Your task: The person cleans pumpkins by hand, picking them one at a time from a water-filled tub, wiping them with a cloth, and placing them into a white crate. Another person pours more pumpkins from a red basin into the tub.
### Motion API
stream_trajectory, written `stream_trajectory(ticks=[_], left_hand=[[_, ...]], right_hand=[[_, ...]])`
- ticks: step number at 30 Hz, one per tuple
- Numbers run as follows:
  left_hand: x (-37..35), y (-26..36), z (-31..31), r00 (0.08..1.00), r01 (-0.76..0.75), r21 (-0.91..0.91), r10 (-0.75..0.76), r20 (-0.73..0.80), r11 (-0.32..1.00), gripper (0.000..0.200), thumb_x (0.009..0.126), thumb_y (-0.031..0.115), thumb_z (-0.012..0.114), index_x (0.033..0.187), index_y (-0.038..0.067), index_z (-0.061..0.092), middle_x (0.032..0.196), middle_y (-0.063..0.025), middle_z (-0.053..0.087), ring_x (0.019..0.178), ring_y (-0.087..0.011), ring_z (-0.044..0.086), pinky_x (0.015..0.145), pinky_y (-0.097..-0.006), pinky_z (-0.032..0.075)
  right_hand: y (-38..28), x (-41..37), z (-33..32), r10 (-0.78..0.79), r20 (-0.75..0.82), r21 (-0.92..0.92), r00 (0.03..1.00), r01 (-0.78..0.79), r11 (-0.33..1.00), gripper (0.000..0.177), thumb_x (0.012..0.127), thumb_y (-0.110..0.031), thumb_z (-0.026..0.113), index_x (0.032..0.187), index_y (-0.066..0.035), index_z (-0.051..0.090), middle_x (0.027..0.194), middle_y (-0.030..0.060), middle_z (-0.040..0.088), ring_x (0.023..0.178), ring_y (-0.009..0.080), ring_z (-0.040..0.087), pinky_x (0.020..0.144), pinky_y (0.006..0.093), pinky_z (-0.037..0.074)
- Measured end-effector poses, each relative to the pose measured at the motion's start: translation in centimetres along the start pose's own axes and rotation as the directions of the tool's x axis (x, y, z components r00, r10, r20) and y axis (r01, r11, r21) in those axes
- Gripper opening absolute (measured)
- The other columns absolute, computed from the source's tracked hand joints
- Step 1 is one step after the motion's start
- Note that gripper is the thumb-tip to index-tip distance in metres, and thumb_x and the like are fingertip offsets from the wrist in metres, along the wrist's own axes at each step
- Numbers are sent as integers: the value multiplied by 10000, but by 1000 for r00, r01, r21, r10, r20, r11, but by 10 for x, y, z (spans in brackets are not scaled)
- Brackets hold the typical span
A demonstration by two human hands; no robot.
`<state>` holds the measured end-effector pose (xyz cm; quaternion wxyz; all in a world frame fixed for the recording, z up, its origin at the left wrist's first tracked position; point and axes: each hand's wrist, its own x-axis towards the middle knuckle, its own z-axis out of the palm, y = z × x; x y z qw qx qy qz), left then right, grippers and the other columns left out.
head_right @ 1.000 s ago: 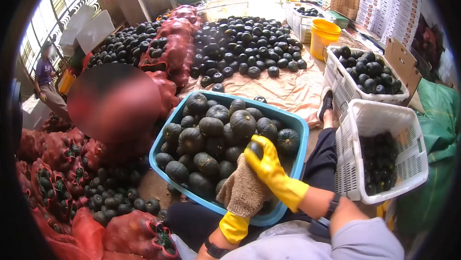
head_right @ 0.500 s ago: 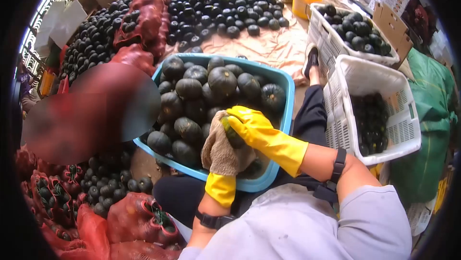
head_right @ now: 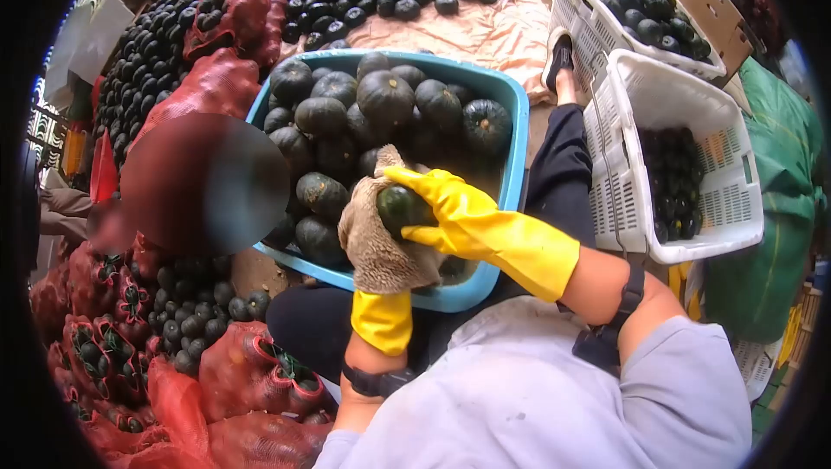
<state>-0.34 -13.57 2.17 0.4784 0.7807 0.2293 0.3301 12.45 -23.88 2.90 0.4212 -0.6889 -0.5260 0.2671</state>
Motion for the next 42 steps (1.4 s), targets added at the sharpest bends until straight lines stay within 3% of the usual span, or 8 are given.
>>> stream_trajectory(ticks=[5, 13, 15, 19, 23, 26, 34, 42], left_hand=[[-5, -51, -7, 998, -49, 77, 46, 32, 996, 767, 552, 304, 941, 1228, 64, 668, 1099, -96, 725, 1068, -276, 725, 981, -422, 574], [-9, -31, -7, 985, -172, 233, 168, 35, 957, 855, 608, 301, 956, 1344, 27, 618, 1187, -179, 721, 1080, -397, 697, 1004, -462, 542], [-16, -55, -14, 993, -95, 92, 88, 83, 991, 964, 560, 323, 988, 1384, 16, 592, 1249, -180, 693, 1171, -382, 668, 1045, -460, 517], [-7, -32, -7, 979, -175, 205, 193, -72, 963, 862, 571, 173, 985, 1349, 53, 635, 1143, -128, 730, 1098, -252, 715, 973, -375, 571], [4, -20, 25, 897, 443, 240, -421, -136, 864, 516, 716, 194, 930, 1173, 109, 707, 1014, -115, 759, 947, -279, 752, 861, -392, 596], [-1, -23, -8, 987, -5, 347, -50, 152, 938, 873, 379, 261, 992, 1169, 99, 658, 979, -170, 708, 929, -447, 675, 837, -472, 556], [-12, -42, -12, 997, -74, 287, 68, 30, 955, 946, 339, 191, 973, 1226, 95, 658, 1082, -142, 707, 1013, -391, 691, 931, -456, 546], [-1, -30, -11, 987, -90, 258, 51, 153, 962, 705, 500, 129, 943, 1153, 115, 678, 1004, -128, 706, 957, -382, 710, 858, -430, 575]], right_hand=[[46, 10, 43, 222, 86, 843, 971, -190, 503, 650, 963, -285, 831, 1486, -31, 540, 1385, 72, 653, 1272, 178, 619, 1139, 373, 483], [2, -1, -4, -49, 3, 44, 999, 48, 998, 686, 847, -76, 845, 1477, -95, 573, 1370, 121, 664, 1310, 212, 618, 1162, 382, 468], [-16, 0, -14, 329, 265, 489, 906, -421, 764, 652, 890, -115, 835, 1488, -109, 575, 1402, 128, 649, 1300, 244, 628, 1155, 421, 497], [22, -2, 47, 314, -17, 899, 949, -123, 420, 605, 950, -207, 838, 1470, -70, 561, 1326, 80, 671, 1246, 195, 637, 1094, 392, 530], [32, -7, 34, -73, -332, -191, 941, 9, 981, 804, 805, -127, 901, 1512, -89, 521, 1368, 169, 635, 1307, 335, 612, 1158, 422, 467], [4, -8, 18, 119, -39, -118, 992, -123, 985, 750, 778, -107, 902, 1456, -88, 581, 1355, 169, 638, 1306, 321, 618, 1145, 413, 481], [38, -12, 30, 255, 87, 887, 963, -192, 421, 674, 918, -190, 843, 1515, -110, 542, 1326, 69, 676, 1234, 166, 640, 1099, 373, 520], [40, -27, 35, -111, -236, -46, 966, 103, 994, 677, 899, -117, 844, 1500, -77, 535, 1450, 138, 599, 1322, 256, 606, 1150, 409, 490]])
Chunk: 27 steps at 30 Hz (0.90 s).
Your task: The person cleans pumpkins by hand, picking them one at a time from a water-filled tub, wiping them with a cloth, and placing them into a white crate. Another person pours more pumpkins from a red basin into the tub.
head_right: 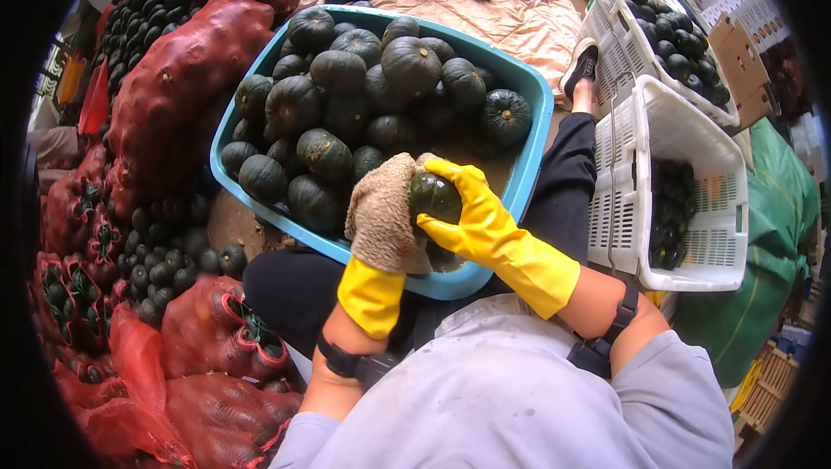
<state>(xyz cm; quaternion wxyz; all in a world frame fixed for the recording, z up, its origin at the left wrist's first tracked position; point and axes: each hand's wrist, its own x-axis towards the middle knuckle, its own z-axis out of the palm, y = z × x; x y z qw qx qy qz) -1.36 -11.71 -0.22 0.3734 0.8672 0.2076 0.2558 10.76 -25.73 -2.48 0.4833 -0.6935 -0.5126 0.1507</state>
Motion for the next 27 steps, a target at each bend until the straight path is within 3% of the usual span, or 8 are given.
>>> stream_trajectory(ticks=[4, 8, 11, 12, 17, 22, 25, 27], left_hand=[[7, -10, -10, 995, 72, -9, -71, 65, 997, 687, 510, 118, 937, 1147, 118, 680, 1011, -129, 706, 958, -385, 711, 863, -430, 576], [3, 3, 5, 991, 120, -62, -123, -52, 991, 669, 519, 106, 932, 1140, 120, 683, 1017, -131, 707, 959, -388, 712, 868, -431, 578], [-1, 9, 18, 991, 85, -62, -91, -101, 994, 656, 526, 98, 928, 1135, 122, 684, 1022, -132, 707, 959, -390, 713, 872, -432, 580], [-1, 9, 16, 995, 51, -35, -53, -81, 998, 652, 529, 95, 926, 1134, 123, 685, 1023, -133, 707, 959, -390, 714, 873, -432, 580], [8, 0, -13, 974, 71, 122, -95, 206, 990, 635, 482, 100, 928, 1067, 121, 681, 989, -135, 708, 959, -398, 716, 873, -451, 577], [7, -7, -9, 974, 225, -50, -222, 52, 973, 637, 367, 175, 955, 929, 128, 660, 925, -113, 725, 896, -359, 724, 814, -407, 581], [1, 3, 3, 956, 270, -167, -285, -72, 948, 499, 549, 153, 900, 1000, 113, 690, 979, -130, 741, 905, -352, 736, 825, -404, 583], [0, 8, 17, 943, 279, -225, -311, -121, 934, 389, 732, 125, 813, 1106, 101, 706, 1069, -149, 749, 949, -351, 741, 853, -412, 585]], right_hand=[[9, 1, -4, 213, 277, 767, 937, -349, 538, 677, 911, -74, 834, 1510, -91, 519, 1405, 90, 630, 1281, 205, 630, 1137, 396, 505], [21, -7, 25, 473, 147, 929, 869, -286, 236, 677, 955, -176, 843, 1528, -98, 492, 1386, 77, 630, 1257, 198, 635, 1125, 375, 505], [36, -3, 30, 366, -80, 638, 927, -234, 733, 750, 926, -247, 879, 1541, -95, 478, 1375, 81, 640, 1236, 174, 627, 1109, 359, 504], [38, -6, 10, 259, -19, 157, 966, -253, 955, 717, 926, -181, 865, 1527, -96, 485, 1375, 75, 625, 1221, 174, 616, 1108, 356, 495], [-7, 9, -12, 317, 234, 437, 919, -390, 810, 656, 902, -116, 842, 1473, -73, 524, 1378, 121, 639, 1264, 250, 639, 1115, 390, 508], [3, 3, -4, 407, 311, 788, 859, -472, 395, 634, 934, -187, 849, 1484, -113, 543, 1340, 85, 667, 1229, 197, 659, 1109, 400, 531], [6, -7, 22, 475, 178, 943, 862, -287, 168, 649, 935, -210, 856, 1494, -116, 537, 1328, 92, 671, 1232, 201, 657, 1112, 404, 531], [25, -15, 32, 441, 20, 862, 897, -239, 448, 687, 942, -232, 856, 1525, -104, 517, 1381, 109, 637, 1243, 237, 651, 1098, 399, 528]])
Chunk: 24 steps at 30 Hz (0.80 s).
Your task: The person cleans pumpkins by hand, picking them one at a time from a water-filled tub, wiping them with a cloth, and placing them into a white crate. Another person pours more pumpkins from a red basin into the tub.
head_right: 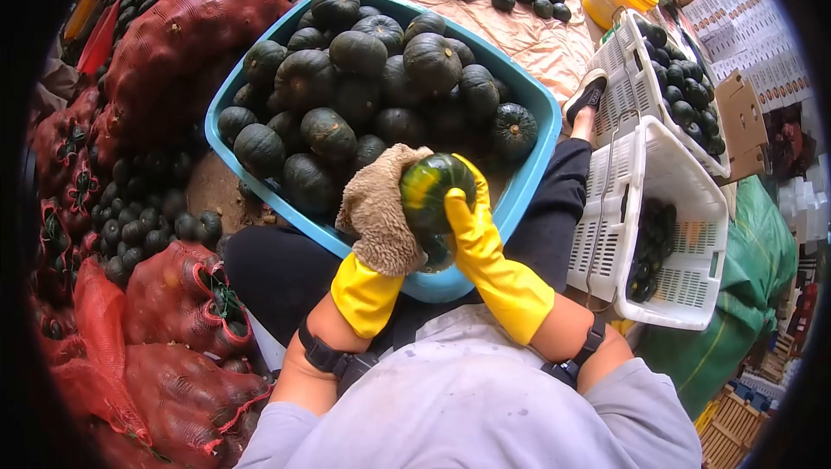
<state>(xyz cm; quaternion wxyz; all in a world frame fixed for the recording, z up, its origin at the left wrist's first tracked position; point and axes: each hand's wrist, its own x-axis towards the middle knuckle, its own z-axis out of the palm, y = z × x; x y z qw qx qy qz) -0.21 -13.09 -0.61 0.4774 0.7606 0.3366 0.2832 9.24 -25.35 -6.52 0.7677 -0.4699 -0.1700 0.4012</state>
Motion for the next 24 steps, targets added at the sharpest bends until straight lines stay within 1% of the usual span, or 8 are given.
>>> stream_trajectory(ticks=[2, 6, 9, 12, 14, 18, 22, 24], left_hand=[[-5, -13, 11, 988, -146, 32, 147, -38, 989, 306, 933, 110, 645, 1235, 95, 693, 1174, -184, 726, 1056, -370, 722, 898, -416, 573], [1, -9, -15, 932, -353, 126, 337, 132, 927, 387, 852, 109, 717, 1238, 99, 686, 1164, -183, 712, 1079, -386, 710, 942, -434, 564], [6, -11, -23, 959, -254, 101, 236, 160, 962, 358, 842, 121, 746, 1194, 96, 690, 1112, -170, 719, 1035, -377, 719, 909, -428, 568], [4, -9, -3, 985, -175, 79, 173, 25, 981, 332, 832, 132, 775, 1151, 93, 694, 1059, -157, 726, 991, -367, 727, 876, -422, 571], [2, -7, 7, 985, -162, 50, 164, -44, 986, 316, 825, 140, 794, 1122, 91, 697, 1024, -148, 730, 962, -361, 733, 854, -418, 574], [6, -12, -14, 992, -128, -88, 129, 9, 988, 292, 812, 156, 832, 1064, 88, 702, 954, -130, 739, 904, -348, 744, 811, -411, 579], [7, -3, -15, 990, -84, -147, 65, -125, 986, 240, 825, 192, 850, 1008, 108, 718, 880, -115, 746, 848, -351, 756, 763, -396, 588], [11, 6, -5, 965, -146, 79, 159, -209, 986, 303, 814, 225, 868, 1059, 114, 728, 888, -109, 764, 854, -347, 773, 775, -413, 601]], right_hand=[[-6, 11, -6, -213, 112, -529, 971, 239, 814, 703, 942, -230, 855, 1538, -95, 507, 1414, 115, 615, 1243, 255, 650, 1088, 394, 526], [-53, 6, 9, -212, 476, -790, 853, 521, 323, 804, 874, -106, 890, 1563, -82, 477, 1405, 110, 610, 1265, 215, 623, 1100, 386, 507], [-57, 1, 14, 105, 264, -406, 959, 12, 914, 759, 905, -100, 860, 1562, -109, 480, 1411, 100, 632, 1278, 235, 641, 1118, 396, 514], [-21, 4, 10, 209, 66, 230, 976, -219, 948, 678, 1002, -275, 794, 1578, -142, 463, 1439, 68, 633, 1318, 216, 623, 1153, 415, 498], [4, 13, 22, -90, -134, -115, 987, 74, 991, 720, 990, -282, 816, 1585, -160, 429, 1450, 53, 602, 1299, 200, 607, 1125, 397, 505], [-26, 7, 10, -271, 286, -741, 919, 391, 545, 890, 844, -103, 914, 1567, -75, 395, 1462, 152, 546, 1269, 235, 609, 1138, 378, 471], [-44, 13, 34, -76, 209, -376, 975, 152, 914, 780, 934, -234, 844, 1556, -51, 411, 1401, 126, 615, 1254, 202, 608, 1124, 378, 475], [-28, 39, 26, -231, 214, -552, 949, 313, 773, 688, 1047, -402, 708, 1566, -29, 453, 1420, 104, 610, 1300, 206, 590, 1162, 379, 434]])
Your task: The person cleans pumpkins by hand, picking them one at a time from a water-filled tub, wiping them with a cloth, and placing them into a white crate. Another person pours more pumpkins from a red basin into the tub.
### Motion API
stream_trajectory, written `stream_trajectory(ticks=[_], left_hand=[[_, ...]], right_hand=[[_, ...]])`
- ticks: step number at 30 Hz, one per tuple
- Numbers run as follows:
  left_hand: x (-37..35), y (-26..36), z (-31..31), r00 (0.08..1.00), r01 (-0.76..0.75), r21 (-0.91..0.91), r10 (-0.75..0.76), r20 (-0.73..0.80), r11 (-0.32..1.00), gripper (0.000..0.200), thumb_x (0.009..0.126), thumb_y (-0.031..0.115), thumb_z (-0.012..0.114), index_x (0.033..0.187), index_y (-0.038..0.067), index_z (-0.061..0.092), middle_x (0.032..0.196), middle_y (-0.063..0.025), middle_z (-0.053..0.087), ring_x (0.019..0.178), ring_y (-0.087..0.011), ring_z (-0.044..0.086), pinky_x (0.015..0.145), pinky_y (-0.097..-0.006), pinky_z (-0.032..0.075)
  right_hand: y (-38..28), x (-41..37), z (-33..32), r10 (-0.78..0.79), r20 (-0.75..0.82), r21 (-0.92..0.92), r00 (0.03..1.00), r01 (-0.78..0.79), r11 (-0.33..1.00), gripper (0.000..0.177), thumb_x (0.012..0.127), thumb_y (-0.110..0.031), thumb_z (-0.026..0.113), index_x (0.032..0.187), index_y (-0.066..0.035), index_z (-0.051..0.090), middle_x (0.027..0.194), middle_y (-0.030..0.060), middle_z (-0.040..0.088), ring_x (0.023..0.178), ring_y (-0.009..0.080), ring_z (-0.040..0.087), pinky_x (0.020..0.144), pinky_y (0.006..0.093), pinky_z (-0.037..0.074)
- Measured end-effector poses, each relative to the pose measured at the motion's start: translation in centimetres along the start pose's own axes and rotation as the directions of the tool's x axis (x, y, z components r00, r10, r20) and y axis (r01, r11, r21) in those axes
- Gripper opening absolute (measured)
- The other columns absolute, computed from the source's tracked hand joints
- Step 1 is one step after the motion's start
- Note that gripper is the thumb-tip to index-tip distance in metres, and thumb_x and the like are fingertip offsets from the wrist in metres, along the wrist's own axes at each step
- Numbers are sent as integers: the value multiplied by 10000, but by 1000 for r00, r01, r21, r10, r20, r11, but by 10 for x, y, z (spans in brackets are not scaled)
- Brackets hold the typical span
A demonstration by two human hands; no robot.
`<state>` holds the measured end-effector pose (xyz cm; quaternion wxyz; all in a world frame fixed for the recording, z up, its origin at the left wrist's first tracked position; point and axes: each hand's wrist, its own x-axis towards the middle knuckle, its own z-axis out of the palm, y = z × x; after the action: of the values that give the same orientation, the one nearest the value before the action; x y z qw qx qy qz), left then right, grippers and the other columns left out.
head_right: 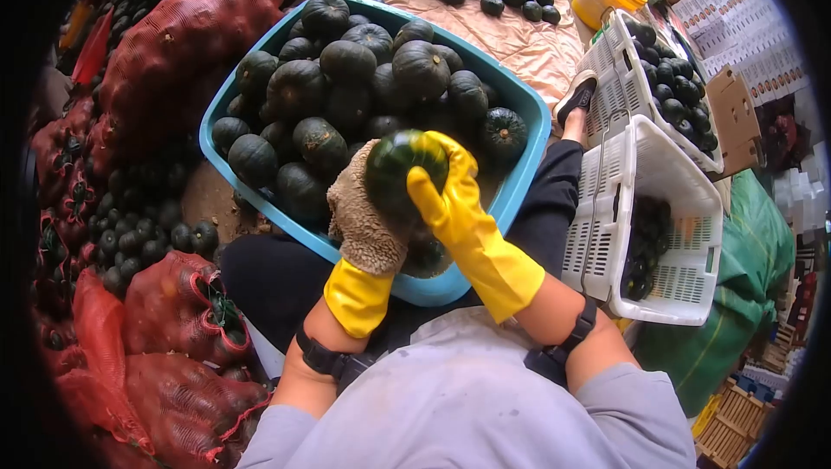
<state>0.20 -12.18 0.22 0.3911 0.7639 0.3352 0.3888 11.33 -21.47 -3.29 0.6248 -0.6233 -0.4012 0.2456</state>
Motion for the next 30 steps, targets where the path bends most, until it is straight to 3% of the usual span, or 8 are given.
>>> stream_trajectory(ticks=[3, 8, 13, 20, 25, 27, 28, 30], left_hand=[[-9, 8, 11, 982, 139, 128, -153, 108, 982, 376, 840, 268, 851, 1164, 125, 724, 906, -116, 769, 838, -336, 774, 775, -416, 610], [-11, -7, 8, 989, 8, -5, -8, 150, 1000, 323, 880, 258, 786, 1154, 103, 713, 945, -128, 763, 856, -329, 764, 790, -415, 610], [-6, -22, -12, 974, 29, -100, -6, 225, 995, 280, 921, 249, 721, 1144, 82, 701, 985, -139, 757, 874, -323, 754, 806, -413, 610], [-2, -42, 10, 987, 126, -15, -124, 100, 992, 246, 977, 235, 629, 1131, 51, 686, 1040, -155, 748, 899, -313, 740, 828, -411, 610], [-5, -68, 15, 956, 264, -60, -253, 150, 963, 248, 1018, 226, 564, 1121, 29, 674, 1080, -167, 742, 917, -307, 731, 844, -410, 610], [-3, -59, -10, 820, 553, -758, -391, 419, 347, 308, 1074, 252, 495, 1232, 9, 599, 1174, -193, 691, 975, -328, 706, 819, -405, 619], [-3, -55, -23, 718, 562, -823, -444, 536, -84, 341, 1101, 265, 460, 1287, -2, 562, 1221, -206, 665, 1004, -339, 693, 806, -402, 624], [-8, -68, -14, 740, 472, -842, -401, 540, -263, 338, 1096, 271, 463, 1274, 5, 569, 1181, -188, 687, 970, -307, 707, 741, -388, 626]], right_hand=[[7, 6, 3, -163, -164, -503, 973, 59, 862, 564, 1146, -362, 511, 1597, -26, 465, 1515, 153, 568, 1419, 295, 512, 1239, 415, 335], [15, -22, 16, 30, -234, -255, 972, -91, 963, 781, 1052, -428, 706, 1645, -45, 371, 1518, 148, 541, 1405, 246, 502, 1213, 383, 362], [-8, -42, 6, 340, 44, 189, 939, -342, 920, 702, 1079, -567, 587, 1582, -91, 475, 1506, 112, 580, 1377, 240, 558, 1187, 394, 424], [-27, -36, -24, 411, 457, 831, 789, -543, 118, 799, 1024, -707, 540, 1529, -88, 558, 1491, 153, 631, 1374, 363, 606, 1155, 543, 499], [2, -14, -60, 535, 293, 534, 793, -600, 596, 763, 1002, -563, 709, 1534, -44, 537, 1514, 197, 600, 1388, 333, 598, 1196, 473, 462], [3, -4, -55, 344, 67, -238, 937, -319, 917, 796, 891, -383, 860, 1544, -70, 532, 1517, 220, 576, 1391, 369, 574, 1194, 458, 444], [7, -2, -54, 193, 72, -694, 979, -90, 714, 835, 838, -329, 901, 1548, -89, 533, 1517, 232, 564, 1397, 387, 558, 1189, 469, 442], [15, 2, -44, 384, 227, -923, 895, 72, 379, 953, 759, -274, 930, 1597, -203, 483, 1618, 288, 441, 1493, 459, 443, 1236, 505, 396]])
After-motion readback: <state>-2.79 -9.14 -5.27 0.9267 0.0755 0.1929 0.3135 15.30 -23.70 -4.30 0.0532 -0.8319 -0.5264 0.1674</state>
